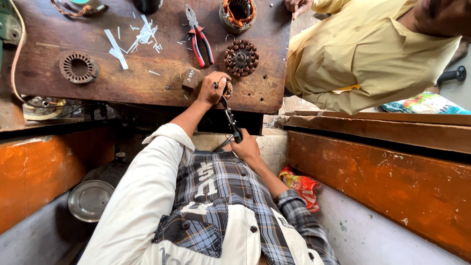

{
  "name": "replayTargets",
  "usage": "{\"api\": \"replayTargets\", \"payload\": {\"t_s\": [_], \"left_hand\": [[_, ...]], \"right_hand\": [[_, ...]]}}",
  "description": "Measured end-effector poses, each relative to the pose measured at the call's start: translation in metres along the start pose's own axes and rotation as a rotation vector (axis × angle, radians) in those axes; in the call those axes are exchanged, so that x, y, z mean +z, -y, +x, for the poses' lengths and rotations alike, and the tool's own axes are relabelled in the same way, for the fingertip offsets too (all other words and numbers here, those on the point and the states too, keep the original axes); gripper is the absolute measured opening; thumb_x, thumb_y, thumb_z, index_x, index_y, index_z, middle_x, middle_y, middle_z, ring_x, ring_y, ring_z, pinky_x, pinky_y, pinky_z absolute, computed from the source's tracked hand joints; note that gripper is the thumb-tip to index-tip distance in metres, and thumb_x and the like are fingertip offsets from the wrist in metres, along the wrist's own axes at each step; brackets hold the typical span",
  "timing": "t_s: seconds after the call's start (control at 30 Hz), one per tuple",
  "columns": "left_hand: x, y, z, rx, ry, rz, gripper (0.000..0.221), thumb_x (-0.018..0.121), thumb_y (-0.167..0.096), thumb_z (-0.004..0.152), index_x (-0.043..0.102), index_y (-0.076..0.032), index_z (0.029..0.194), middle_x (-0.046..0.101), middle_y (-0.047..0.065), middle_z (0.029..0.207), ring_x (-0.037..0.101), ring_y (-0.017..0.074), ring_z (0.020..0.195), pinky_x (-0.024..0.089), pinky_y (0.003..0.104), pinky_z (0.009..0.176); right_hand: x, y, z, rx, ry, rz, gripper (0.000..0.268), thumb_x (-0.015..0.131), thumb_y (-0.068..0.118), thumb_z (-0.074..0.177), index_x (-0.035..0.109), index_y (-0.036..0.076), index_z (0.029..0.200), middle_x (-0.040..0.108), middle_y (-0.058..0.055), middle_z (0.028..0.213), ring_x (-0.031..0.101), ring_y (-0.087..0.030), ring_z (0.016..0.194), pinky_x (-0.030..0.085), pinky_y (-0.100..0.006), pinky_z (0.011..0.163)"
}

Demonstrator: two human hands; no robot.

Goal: The person uses pliers and wire cutters to remove copper windings from a motor armature. They repeatedly cut and pull the wires from the slots, working on one armature while another sits on the table.

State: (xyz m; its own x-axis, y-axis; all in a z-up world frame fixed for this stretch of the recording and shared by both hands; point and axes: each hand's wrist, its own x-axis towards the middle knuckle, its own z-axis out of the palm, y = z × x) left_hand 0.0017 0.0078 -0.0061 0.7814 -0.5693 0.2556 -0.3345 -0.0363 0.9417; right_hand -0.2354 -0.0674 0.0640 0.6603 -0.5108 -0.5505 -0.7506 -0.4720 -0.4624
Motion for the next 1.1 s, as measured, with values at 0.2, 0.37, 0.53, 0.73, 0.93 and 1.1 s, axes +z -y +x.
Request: {"api": "replayTargets", "payload": {"t_s": [0.2,0.37,0.53,0.73,0.93,1.1], "left_hand": [[0.020,-0.005,-0.009,-0.044,-0.310,0.171,0.026,0.053,-0.020,0.094,0.071,-0.001,0.098,0.071,0.020,0.102,0.064,0.0385,0.101,0.050,0.045,0.092],[0.023,0.002,-0.013,-0.098,-0.218,0.068,0.026,0.053,-0.019,0.091,0.072,-0.002,0.094,0.071,0.018,0.097,0.065,0.0372,0.100,0.051,0.044,0.091],[0.007,0.008,-0.007,-0.011,-0.036,0.020,0.025,0.054,-0.020,0.090,0.071,-0.001,0.093,0.072,0.016,0.094,0.065,0.0360,0.094,0.051,0.044,0.090],[0.002,-0.001,-0.005,0.019,0.015,-0.001,0.024,0.053,-0.019,0.091,0.070,-0.002,0.092,0.071,0.015,0.094,0.064,0.0353,0.094,0.050,0.044,0.091],[0.003,-0.005,-0.005,0.161,0.063,0.082,0.019,0.056,-0.017,0.091,0.069,-0.004,0.095,0.071,0.014,0.096,0.064,0.0344,0.098,0.047,0.045,0.091],[-0.003,-0.003,-0.003,0.246,0.078,0.138,0.018,0.057,-0.016,0.088,0.068,-0.005,0.097,0.071,0.013,0.098,0.064,0.0334,0.100,0.047,0.044,0.091]], "right_hand": [[-0.003,-0.002,-0.001,-0.038,-0.046,0.008,0.053,0.071,0.030,0.076,0.064,0.007,0.124,0.071,-0.023,0.087,0.069,-0.039,0.085,0.053,-0.047,0.076],[-0.007,-0.043,-0.005,0.003,0.374,0.586,0.070,0.074,0.014,0.068,0.054,0.021,0.134,0.067,-0.007,0.089,0.059,-0.017,0.073,0.049,-0.032,0.066],[-0.018,-0.053,-0.004,0.136,0.546,0.734,0.034,0.073,0.013,0.077,0.066,0.001,0.109,0.069,-0.006,0.090,0.061,-0.015,0.079,0.046,-0.028,0.065],[-0.037,-0.030,-0.006,0.278,0.562,0.727,0.031,0.070,0.014,0.076,0.063,0.005,0.105,0.068,-0.007,0.094,0.067,-0.016,0.085,0.055,-0.030,0.070],[-0.047,-0.026,0.000,0.339,0.620,0.667,0.030,0.070,0.016,0.076,0.063,0.002,0.102,0.067,-0.010,0.088,0.066,-0.017,0.078,0.058,-0.036,0.063],[-0.045,-0.022,0.021,0.372,0.620,0.583,0.034,0.071,0.017,0.077,0.060,0.004,0.106,0.066,-0.013,0.086,0.063,-0.019,0.073,0.051,-0.037,0.056]]}}
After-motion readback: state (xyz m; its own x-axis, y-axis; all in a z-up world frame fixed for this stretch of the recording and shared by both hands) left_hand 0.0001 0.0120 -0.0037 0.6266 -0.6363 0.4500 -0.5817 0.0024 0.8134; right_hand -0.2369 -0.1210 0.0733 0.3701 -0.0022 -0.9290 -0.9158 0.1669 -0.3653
